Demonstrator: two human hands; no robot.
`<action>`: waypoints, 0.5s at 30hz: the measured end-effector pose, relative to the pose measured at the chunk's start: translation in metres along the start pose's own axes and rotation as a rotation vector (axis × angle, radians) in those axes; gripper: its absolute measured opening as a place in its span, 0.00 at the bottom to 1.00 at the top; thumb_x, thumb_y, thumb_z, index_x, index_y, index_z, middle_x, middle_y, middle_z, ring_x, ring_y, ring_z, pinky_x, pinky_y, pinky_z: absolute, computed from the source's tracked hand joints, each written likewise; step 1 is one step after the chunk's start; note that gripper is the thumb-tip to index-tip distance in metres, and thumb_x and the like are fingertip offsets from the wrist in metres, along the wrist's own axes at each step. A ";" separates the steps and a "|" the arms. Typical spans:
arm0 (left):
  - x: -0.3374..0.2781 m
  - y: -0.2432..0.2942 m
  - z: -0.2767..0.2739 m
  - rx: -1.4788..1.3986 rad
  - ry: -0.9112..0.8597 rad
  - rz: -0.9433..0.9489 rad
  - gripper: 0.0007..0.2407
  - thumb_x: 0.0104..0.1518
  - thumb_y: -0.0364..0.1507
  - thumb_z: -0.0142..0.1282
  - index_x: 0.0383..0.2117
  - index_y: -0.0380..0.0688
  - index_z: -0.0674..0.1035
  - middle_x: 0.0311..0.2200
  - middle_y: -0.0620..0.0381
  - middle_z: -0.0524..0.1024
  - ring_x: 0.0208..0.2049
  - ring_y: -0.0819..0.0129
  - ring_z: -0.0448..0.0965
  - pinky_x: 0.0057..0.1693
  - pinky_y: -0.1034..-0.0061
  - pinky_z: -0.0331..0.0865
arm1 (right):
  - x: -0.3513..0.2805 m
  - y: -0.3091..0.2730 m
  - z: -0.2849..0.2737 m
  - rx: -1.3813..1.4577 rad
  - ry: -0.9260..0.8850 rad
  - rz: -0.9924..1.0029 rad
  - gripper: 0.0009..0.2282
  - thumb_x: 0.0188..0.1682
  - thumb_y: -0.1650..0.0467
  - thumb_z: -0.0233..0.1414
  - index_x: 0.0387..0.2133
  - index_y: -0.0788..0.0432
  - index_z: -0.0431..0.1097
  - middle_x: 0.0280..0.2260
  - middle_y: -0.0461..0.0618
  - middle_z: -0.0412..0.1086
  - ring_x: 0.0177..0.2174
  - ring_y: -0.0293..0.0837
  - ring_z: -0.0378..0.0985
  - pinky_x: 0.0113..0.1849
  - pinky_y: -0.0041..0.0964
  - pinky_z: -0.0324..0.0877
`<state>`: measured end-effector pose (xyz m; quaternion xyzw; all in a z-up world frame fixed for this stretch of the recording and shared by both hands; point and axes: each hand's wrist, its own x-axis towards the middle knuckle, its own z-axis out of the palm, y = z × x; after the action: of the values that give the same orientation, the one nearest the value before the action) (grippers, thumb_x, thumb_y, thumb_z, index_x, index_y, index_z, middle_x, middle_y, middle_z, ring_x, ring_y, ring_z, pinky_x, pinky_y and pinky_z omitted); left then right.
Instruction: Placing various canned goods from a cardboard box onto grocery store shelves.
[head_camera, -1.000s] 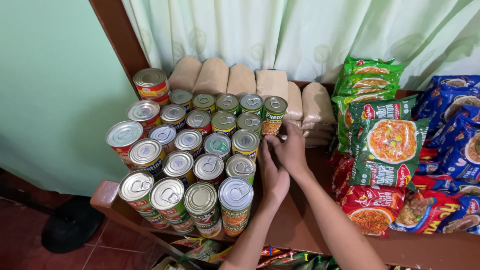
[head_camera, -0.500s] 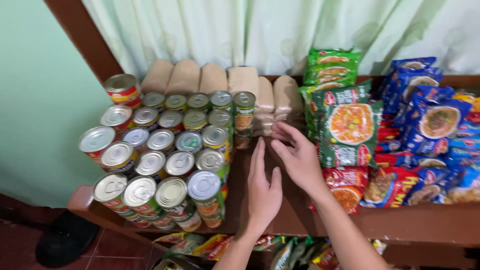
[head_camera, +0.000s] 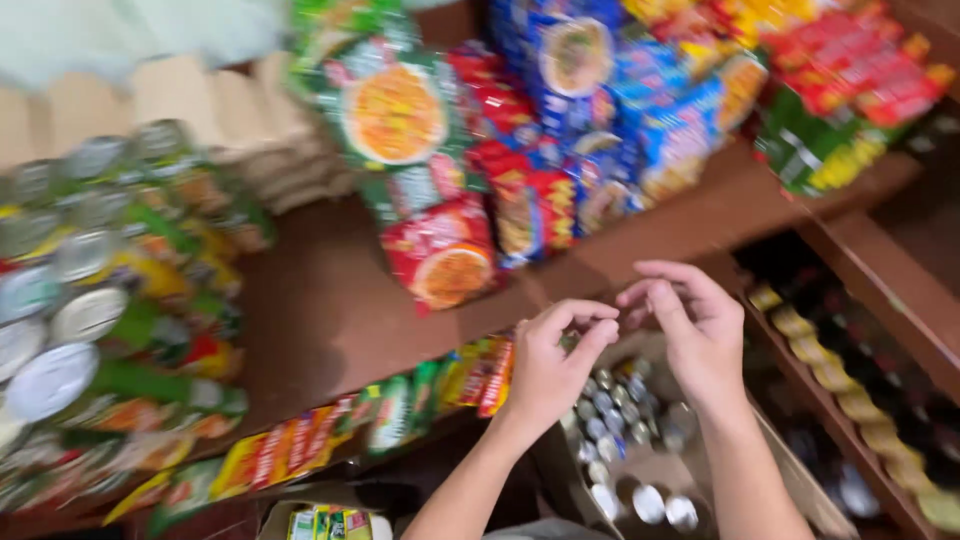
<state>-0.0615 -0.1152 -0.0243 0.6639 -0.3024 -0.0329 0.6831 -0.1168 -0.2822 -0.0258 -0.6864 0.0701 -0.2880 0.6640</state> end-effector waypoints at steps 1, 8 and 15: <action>-0.001 -0.009 0.020 -0.040 -0.050 -0.065 0.05 0.59 0.26 0.62 0.37 0.38 0.83 0.31 0.57 0.83 0.32 0.77 0.82 0.41 0.79 0.76 | -0.004 0.008 -0.025 -0.011 0.026 0.028 0.10 0.58 0.73 0.49 0.49 0.65 0.72 0.36 0.53 0.77 0.32 0.37 0.77 0.37 0.30 0.74; -0.026 -0.079 0.140 -0.029 -0.250 -0.166 0.07 0.52 0.28 0.69 0.26 0.36 0.83 0.21 0.59 0.80 0.24 0.81 0.75 0.33 0.81 0.70 | -0.065 0.081 -0.173 -0.082 0.282 0.158 0.09 0.60 0.72 0.50 0.47 0.65 0.73 0.34 0.53 0.77 0.29 0.38 0.76 0.35 0.31 0.72; -0.068 -0.166 0.217 0.151 -0.327 -0.452 0.15 0.59 0.32 0.65 0.20 0.34 0.76 0.15 0.53 0.75 0.18 0.73 0.72 0.29 0.74 0.66 | -0.143 0.172 -0.250 -0.102 0.410 0.414 0.09 0.57 0.72 0.51 0.45 0.66 0.73 0.33 0.52 0.77 0.28 0.38 0.76 0.35 0.31 0.73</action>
<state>-0.1572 -0.2964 -0.2170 0.7494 -0.2545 -0.2685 0.5491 -0.3077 -0.4506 -0.2443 -0.6175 0.3558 -0.2753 0.6452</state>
